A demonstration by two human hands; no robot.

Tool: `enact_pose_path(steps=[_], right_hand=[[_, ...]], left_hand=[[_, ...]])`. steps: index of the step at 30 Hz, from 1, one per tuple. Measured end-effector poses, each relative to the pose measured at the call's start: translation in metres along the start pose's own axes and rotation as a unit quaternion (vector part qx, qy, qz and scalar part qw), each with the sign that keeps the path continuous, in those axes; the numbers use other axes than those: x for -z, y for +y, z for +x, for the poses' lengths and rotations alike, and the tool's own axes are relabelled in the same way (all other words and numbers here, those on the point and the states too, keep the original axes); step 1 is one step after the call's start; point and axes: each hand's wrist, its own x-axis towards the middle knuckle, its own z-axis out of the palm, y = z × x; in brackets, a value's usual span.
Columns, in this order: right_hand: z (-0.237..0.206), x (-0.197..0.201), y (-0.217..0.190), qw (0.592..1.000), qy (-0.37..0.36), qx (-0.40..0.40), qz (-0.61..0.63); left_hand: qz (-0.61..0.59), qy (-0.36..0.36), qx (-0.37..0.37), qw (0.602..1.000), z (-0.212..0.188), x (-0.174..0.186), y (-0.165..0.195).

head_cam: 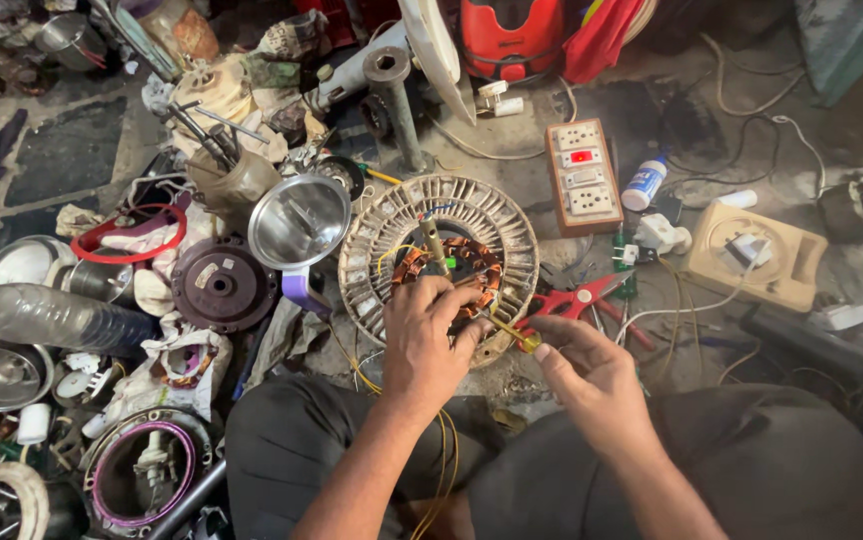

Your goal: The person sits on the floor and works on a disassembled electrical motor rotor, using a screwdriver to adjust wires and a multimeter to test connections. The person repeatedly connects and disconnects wires to the rotor while checking the multimeter readings.

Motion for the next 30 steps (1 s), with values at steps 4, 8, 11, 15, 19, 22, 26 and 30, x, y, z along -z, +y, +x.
enact_pose_path(steps=[4, 8, 11, 15, 19, 22, 26, 30], right_hand=[[-0.005, -0.002, -0.006, 0.991, 0.016, 0.106, -0.081], [-0.008, -0.003, -0.015, 0.98, 0.039, 0.119, -0.154], [-0.01, -0.004, -0.02, 0.964, 0.055, 0.135, -0.223], [-0.013, -0.001, -0.023, 0.934, 0.053, 0.184, -0.301], [-0.017, 0.001, -0.022, 0.931, 0.055, 0.18, -0.312], [-0.021, 0.001, -0.021, 0.915, 0.072, 0.204, -0.341], [-0.027, -0.001, -0.019, 0.931, 0.081, 0.172, -0.311], [-0.028, -0.004, -0.014, 0.926, 0.083, 0.168, -0.329]], left_hand=[[0.004, 0.0, 0.003, 1.0, 0.0, -0.001, 0.001], [0.001, -0.003, 0.003, 1.0, 0.0, 0.0, 0.002], [0.023, -0.026, 0.0, 0.999, -0.004, 0.001, 0.004], [0.048, -0.052, -0.03, 0.997, -0.015, -0.001, 0.009], [0.069, -0.047, -0.047, 0.995, -0.02, -0.006, 0.012], [0.07, -0.049, -0.047, 0.995, -0.02, -0.008, 0.012], [0.069, -0.049, -0.054, 0.995, -0.021, -0.008, 0.011], [0.063, -0.048, -0.048, 0.996, -0.021, -0.01, 0.011]])
